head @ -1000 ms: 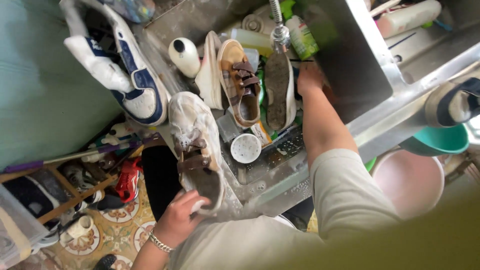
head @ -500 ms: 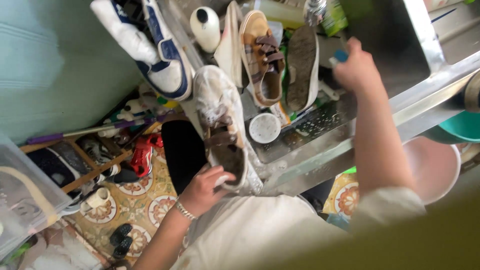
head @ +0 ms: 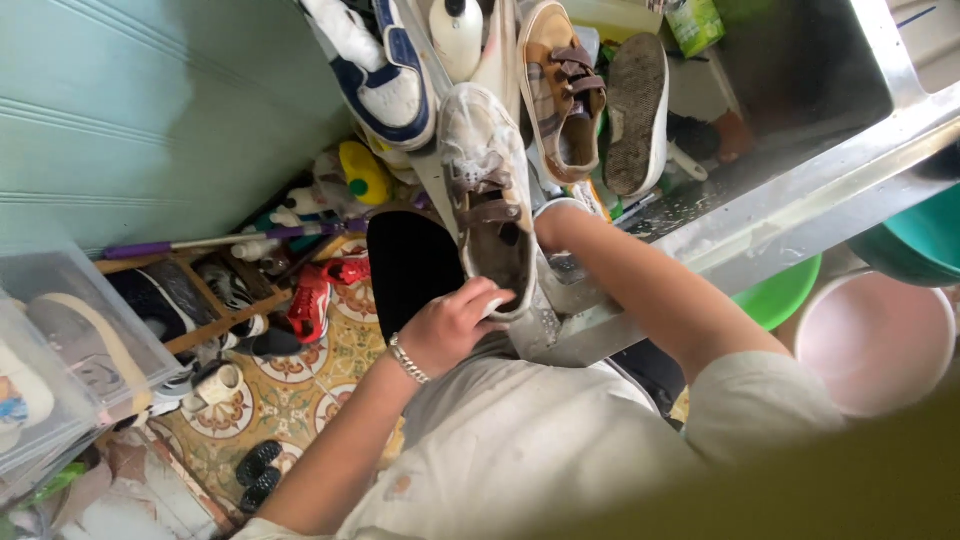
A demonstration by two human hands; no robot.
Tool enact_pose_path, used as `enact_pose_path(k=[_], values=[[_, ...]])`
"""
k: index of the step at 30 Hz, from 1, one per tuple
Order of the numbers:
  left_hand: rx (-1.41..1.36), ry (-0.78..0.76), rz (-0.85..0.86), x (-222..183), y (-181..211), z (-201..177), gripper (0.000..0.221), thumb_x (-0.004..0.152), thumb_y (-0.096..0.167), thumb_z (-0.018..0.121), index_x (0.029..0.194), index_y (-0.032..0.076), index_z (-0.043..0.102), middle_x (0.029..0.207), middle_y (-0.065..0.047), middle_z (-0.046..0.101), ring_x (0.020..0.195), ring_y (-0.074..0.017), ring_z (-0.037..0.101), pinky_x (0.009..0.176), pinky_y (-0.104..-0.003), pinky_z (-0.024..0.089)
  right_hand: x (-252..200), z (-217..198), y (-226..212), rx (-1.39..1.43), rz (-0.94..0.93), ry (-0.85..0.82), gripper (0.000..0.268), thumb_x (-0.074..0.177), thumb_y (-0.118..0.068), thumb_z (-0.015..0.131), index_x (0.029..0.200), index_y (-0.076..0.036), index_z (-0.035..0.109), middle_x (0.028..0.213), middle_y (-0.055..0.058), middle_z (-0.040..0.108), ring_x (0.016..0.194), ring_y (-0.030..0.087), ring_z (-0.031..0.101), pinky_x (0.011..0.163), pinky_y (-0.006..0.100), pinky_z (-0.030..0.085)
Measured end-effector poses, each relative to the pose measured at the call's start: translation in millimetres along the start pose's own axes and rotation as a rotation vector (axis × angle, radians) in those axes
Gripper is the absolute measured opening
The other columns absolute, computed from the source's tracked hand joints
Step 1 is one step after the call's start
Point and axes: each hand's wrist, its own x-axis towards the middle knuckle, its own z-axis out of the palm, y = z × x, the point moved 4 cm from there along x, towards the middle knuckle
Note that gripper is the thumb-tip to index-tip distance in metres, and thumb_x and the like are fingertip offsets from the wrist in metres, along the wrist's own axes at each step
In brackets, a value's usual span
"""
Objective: Cleaning and scrubbing various types of shoes in a sink using a brush and cleaning solution.
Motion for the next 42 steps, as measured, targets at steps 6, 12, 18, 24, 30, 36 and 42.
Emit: enact_pose_path(k=[6,12,18,24,30,36,42], values=[[-0.412,-0.09,-0.131,38,20,-53,0.042,0.119,0.031,0.081,0.16,0.021,0.082,0.102,-0.002,0.08,0.084,-0.0253,0.092,0.073,-0.038,0.075,-109,-239,-58,0.603,0.528,-0.042,0.05,0.083,-0.032,0.087,0.122,-0.002,0.093,0.116,0.026,0.091,0.12,0.051,0.087,0.1,0.068,0.066],[-0.606,-0.107,-0.234,94,64,-45,0.038,0.111,0.041,0.093,0.136,0.013,0.087,0.096,0.0,0.085,0.068,-0.0195,0.091,0.06,-0.033,0.071,-219,-253,-86,1.41,0.233,1.043,0.089,0.096,-0.008,0.058,0.185,-0.005,0.061,0.18,0.008,0.06,0.131,0.016,0.069,0.119,0.035,0.059],[-0.722,-0.094,-0.5,146,106,-51,0.037,0.105,0.037,0.098,0.132,0.013,0.09,0.087,-0.004,0.079,0.053,-0.0205,0.085,0.052,-0.032,0.069,-250,-274,-125,0.92,0.202,1.49,0.033,0.127,-0.025,0.064,0.116,0.006,0.071,0.111,0.018,0.068,0.098,0.035,0.068,0.095,0.043,0.059],[-0.478,-0.016,-0.457,149,103,5,0.03,0.099,0.022,0.089,0.129,0.018,0.091,0.105,-0.012,0.088,0.112,-0.04,0.091,0.098,-0.05,0.073,-256,-330,-189,0.572,0.067,1.61,0.028,0.105,-0.015,0.089,0.079,-0.008,0.081,0.082,0.008,0.059,0.068,0.028,0.056,0.071,0.046,0.049],[-0.653,-0.05,-0.478,157,125,0,0.019,0.103,0.034,0.096,0.115,0.019,0.093,0.101,-0.007,0.094,0.107,-0.0359,0.094,0.093,-0.049,0.073,-261,-294,-111,0.619,0.02,1.662,0.038,0.122,-0.016,0.077,0.087,0.0,0.08,0.079,0.009,0.051,0.068,0.028,0.048,0.069,0.046,0.043],[-0.659,-0.091,-0.548,145,112,24,0.018,0.1,0.026,0.093,0.117,0.02,0.091,0.101,-0.005,0.094,0.11,-0.0353,0.093,0.097,-0.053,0.072,-261,-311,-145,0.603,-0.023,1.612,0.044,0.121,-0.01,0.077,0.078,-0.003,0.071,0.072,0.011,0.048,0.061,0.032,0.046,0.069,0.048,0.042],[-0.57,-0.117,-0.577,134,106,25,0.014,0.103,0.025,0.085,0.109,0.013,0.081,0.1,-0.019,0.088,0.113,-0.044,0.089,0.097,-0.057,0.069,-255,-329,-203,0.567,0.06,1.556,0.04,0.116,-0.023,0.082,0.079,-0.011,0.079,0.077,0.006,0.054,0.065,0.029,0.054,0.071,0.045,0.048]])
